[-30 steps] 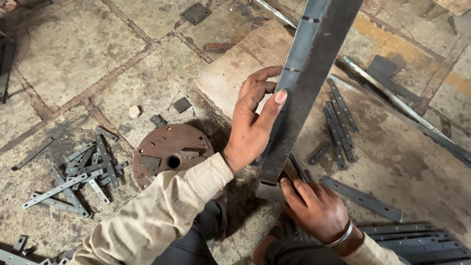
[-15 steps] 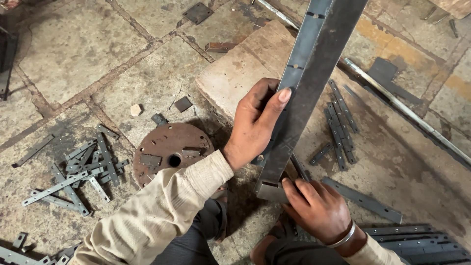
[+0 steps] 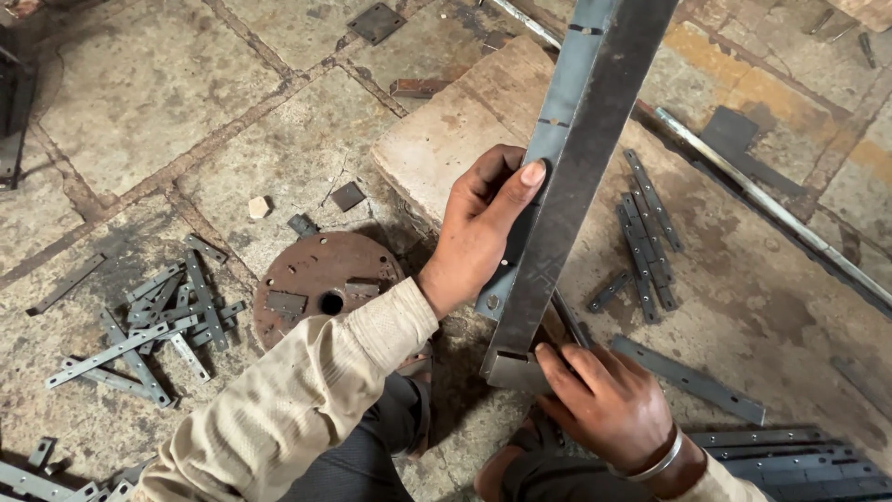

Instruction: Using a hammer and try square to align and shape metal strips on a heavy base, likely for furniture manufacturing.

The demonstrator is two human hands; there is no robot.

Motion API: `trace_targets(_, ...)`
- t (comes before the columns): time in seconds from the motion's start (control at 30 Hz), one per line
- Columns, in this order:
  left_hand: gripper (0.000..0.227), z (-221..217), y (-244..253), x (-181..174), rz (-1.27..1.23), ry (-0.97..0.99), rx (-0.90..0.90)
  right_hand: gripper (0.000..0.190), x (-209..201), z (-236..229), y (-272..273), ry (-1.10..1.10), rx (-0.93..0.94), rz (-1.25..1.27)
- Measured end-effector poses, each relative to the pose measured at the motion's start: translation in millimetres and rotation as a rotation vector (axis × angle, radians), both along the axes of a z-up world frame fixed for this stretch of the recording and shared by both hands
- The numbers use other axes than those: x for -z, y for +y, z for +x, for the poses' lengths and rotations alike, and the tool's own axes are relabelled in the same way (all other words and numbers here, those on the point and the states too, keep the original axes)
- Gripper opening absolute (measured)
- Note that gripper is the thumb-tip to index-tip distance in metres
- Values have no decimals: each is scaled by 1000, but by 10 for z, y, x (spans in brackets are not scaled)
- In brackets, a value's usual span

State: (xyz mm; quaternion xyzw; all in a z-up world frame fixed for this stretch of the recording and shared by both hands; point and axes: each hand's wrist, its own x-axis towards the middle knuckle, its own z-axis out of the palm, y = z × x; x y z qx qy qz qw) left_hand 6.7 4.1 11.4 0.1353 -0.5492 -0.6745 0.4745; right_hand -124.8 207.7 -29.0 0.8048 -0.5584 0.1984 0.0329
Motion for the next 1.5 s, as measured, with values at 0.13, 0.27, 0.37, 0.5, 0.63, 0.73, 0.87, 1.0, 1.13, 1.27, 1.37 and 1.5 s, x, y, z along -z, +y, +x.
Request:
trace_targets(0.13, 25, -6, -16, 10, 2, -7, 2, 62, -26, -6, 1, 1, -5, 10)
trace_targets(0.27, 24, -14, -14, 17, 16, 13, 7, 64, -45, -11, 7, -2, -6, 34)
trace_targets(0.37, 24, -23, -8, 12, -5, 5, -18, 64, 21, -36, 7, 6, -7, 23)
trace_targets(0.5, 24, -3, 52, -60, -103, -53, -109, 63, -25, -1, -9, 23, 3, -21)
trace_targets(0.63, 24, -2, 80, -67, -105, -88, -132, 62, 53, -16, -7, 13, 8, 22)
trace_targets(0.73, 25, 1, 84, -52, -117, -116, -133, 62, 69, -11, -7, 0, 5, 29)
trace_targets(0.87, 25, -1, 84, -49, -99, -105, -122, 63, 75, -18, -16, 1, -9, 12)
trace_targets(1.0, 25, -7, 69, -2, -96, -109, -140, 64, 55, -12, -26, -12, -10, 22)
trace_targets(1.13, 27, -4, 47, 33, -96, -131, -150, 62, 69, -13, -27, -8, -6, 31)
trace_targets(1.27, 31, -4, 29, 64, -87, -128, -146, 62, 69, -19, -34, -42, -3, 50)
trace_targets(1.37, 31, -26, -4, 118, -54, -134, -150, 63, 138, -65, -43, -50, -16, 35)
trace_targets(1.5, 29, -74, -44, 191, 77, -132, -133, 59, 294, -149, -64, -51, 43, -38)
